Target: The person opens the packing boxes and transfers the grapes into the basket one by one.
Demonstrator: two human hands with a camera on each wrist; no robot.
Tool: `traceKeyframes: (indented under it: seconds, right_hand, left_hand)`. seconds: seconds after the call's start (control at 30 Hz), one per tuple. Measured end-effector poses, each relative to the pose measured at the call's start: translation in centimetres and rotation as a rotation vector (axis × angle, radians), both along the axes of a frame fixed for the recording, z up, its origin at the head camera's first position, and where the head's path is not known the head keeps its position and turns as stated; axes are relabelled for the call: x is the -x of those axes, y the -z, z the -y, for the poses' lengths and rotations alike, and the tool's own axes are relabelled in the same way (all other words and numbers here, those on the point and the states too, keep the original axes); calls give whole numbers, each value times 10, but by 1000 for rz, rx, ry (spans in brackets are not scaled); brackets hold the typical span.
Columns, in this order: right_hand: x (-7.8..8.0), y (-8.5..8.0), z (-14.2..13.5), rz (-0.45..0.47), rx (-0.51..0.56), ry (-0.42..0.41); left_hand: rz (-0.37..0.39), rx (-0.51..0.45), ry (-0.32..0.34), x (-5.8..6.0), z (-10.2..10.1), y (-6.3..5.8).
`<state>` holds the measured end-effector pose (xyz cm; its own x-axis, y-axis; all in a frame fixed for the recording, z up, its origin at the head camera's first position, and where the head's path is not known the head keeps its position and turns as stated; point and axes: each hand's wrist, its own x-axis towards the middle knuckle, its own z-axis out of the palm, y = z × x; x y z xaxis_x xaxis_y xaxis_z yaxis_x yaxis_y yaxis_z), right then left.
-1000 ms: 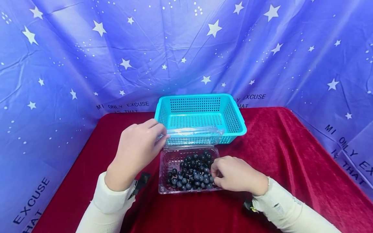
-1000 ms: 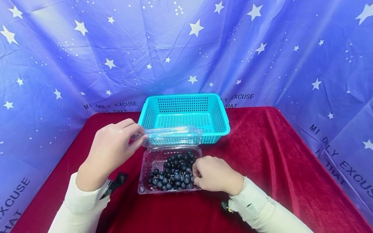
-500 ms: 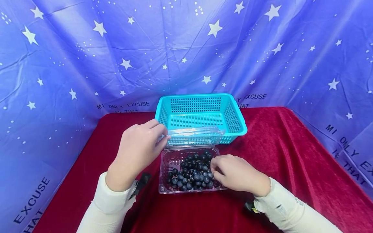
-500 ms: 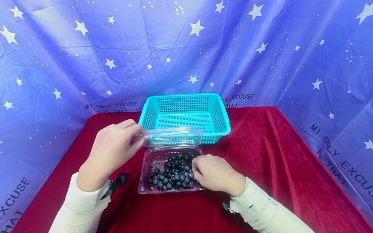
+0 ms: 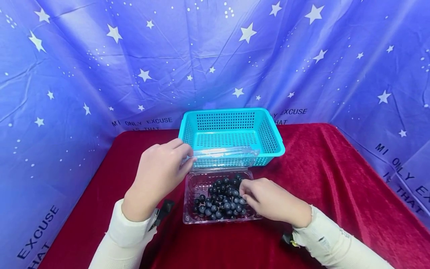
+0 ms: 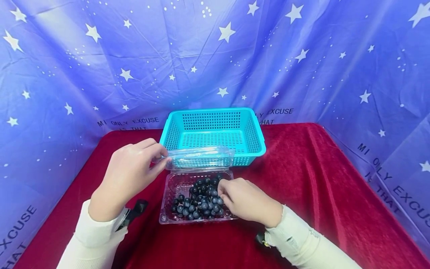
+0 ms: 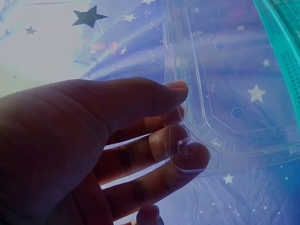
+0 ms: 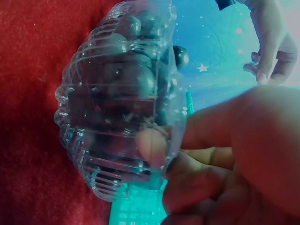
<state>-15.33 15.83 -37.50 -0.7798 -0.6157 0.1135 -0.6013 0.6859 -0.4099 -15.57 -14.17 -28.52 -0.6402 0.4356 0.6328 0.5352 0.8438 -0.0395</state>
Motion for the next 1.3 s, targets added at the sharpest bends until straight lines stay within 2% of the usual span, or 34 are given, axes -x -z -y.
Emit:
traceKeyframes:
  seconds: [0.2,0.27,0.33,0.53,0.67,0.93,1.1,1.3]
  right_hand:
    - [-2,-3,-3,70,-32,-31]
    - [-3,-3,-3,58,-50,-31]
    - [-3,-2,-3,5,-71,-31]
    - [-9,-3,0,-250,-169,-16]
    - [-12,-5,2,-372,-235,-22]
    - [-9,-1,2,-599,-269,-36]
    - [-8,-2,1,-667,-243,-48]
    - [-9,-6,2,-664,-213,-51]
  left_hand:
    - [1,-2,1,0,0,0]
    - [2,-2,2,0,0,0]
    - [2,-1,2,0,0,0]
    - [3,0,1,0,0,1]
    - [1,1,1,0,0,1]
    - [-6,-1,4,0,-1,2]
    - [-15,-1,8,0,0,2]
    - [-13,7,7,0,0,2]
